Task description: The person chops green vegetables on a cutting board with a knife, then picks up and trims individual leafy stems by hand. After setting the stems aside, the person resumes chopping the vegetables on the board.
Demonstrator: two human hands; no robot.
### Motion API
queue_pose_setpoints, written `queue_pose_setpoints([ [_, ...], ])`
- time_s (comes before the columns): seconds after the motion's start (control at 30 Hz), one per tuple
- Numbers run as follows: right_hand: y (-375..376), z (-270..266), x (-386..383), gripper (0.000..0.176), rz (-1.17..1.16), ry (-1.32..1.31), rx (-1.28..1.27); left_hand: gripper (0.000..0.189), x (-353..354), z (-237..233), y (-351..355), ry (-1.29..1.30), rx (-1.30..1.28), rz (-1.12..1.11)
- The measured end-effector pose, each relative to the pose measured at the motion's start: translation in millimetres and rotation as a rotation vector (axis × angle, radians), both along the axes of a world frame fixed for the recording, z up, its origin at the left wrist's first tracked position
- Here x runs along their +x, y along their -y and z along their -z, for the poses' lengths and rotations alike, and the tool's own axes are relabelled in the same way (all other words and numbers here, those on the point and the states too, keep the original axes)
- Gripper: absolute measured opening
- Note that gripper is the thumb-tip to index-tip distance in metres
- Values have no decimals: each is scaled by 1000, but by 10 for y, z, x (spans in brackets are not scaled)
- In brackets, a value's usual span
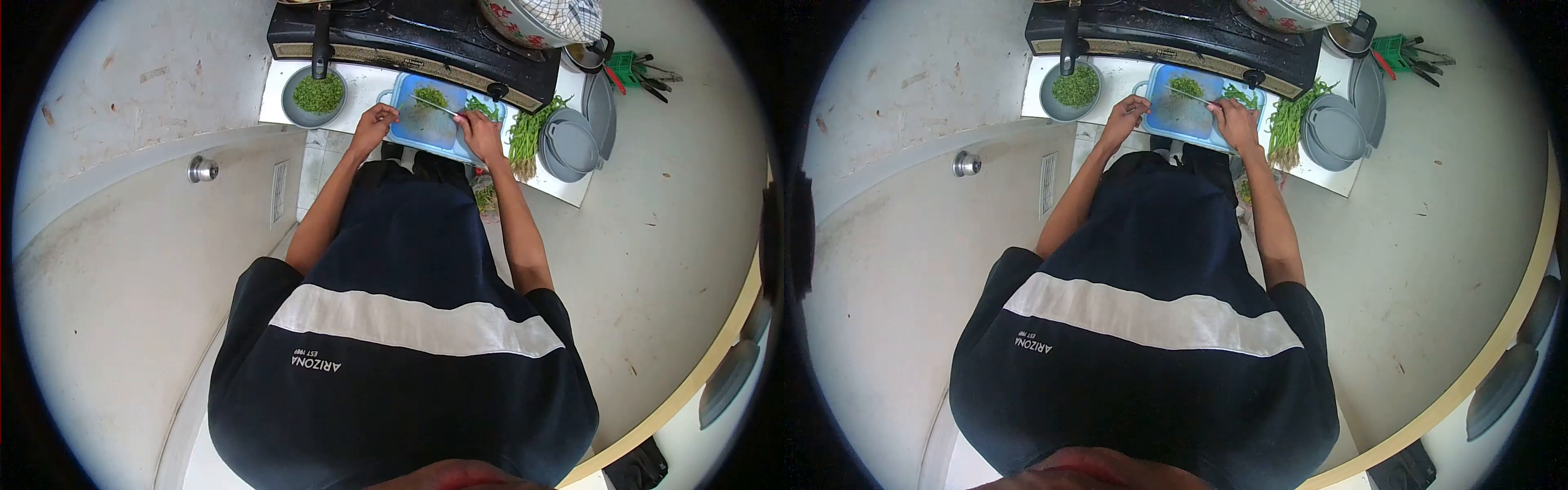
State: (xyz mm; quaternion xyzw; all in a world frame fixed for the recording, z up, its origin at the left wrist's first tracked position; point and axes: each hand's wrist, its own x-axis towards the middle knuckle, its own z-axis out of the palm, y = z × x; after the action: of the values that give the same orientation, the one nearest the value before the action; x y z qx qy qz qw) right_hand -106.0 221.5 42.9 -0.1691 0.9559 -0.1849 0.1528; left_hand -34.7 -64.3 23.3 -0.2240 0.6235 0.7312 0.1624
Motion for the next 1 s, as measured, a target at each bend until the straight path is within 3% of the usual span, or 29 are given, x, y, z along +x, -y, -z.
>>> queue_pose_setpoints([
  [0.13,-59,149,-28,47,65,35,-39,13,-50,33,-23,-40,-2,8],
  [0.2,-63,126,52,44,105,-8,-236,13,-61,36,-23,-51,5,7],
  [0.3,-69,5,218,37,81,64,-261,13,-71,33,-22,-52,-8,5],
  [0.43,-104,73,532,32,-15,-82,-155,13,-61,28,-20,-43,-9,-9],
  [0.67,-136,191,768,25,-83,-94,-135,14,-34,63,34,-46,-7,-11],
  [1.0,-117,202,507,33,-124,-91,-53,14,4,30,79,-29,-23,-6],
])
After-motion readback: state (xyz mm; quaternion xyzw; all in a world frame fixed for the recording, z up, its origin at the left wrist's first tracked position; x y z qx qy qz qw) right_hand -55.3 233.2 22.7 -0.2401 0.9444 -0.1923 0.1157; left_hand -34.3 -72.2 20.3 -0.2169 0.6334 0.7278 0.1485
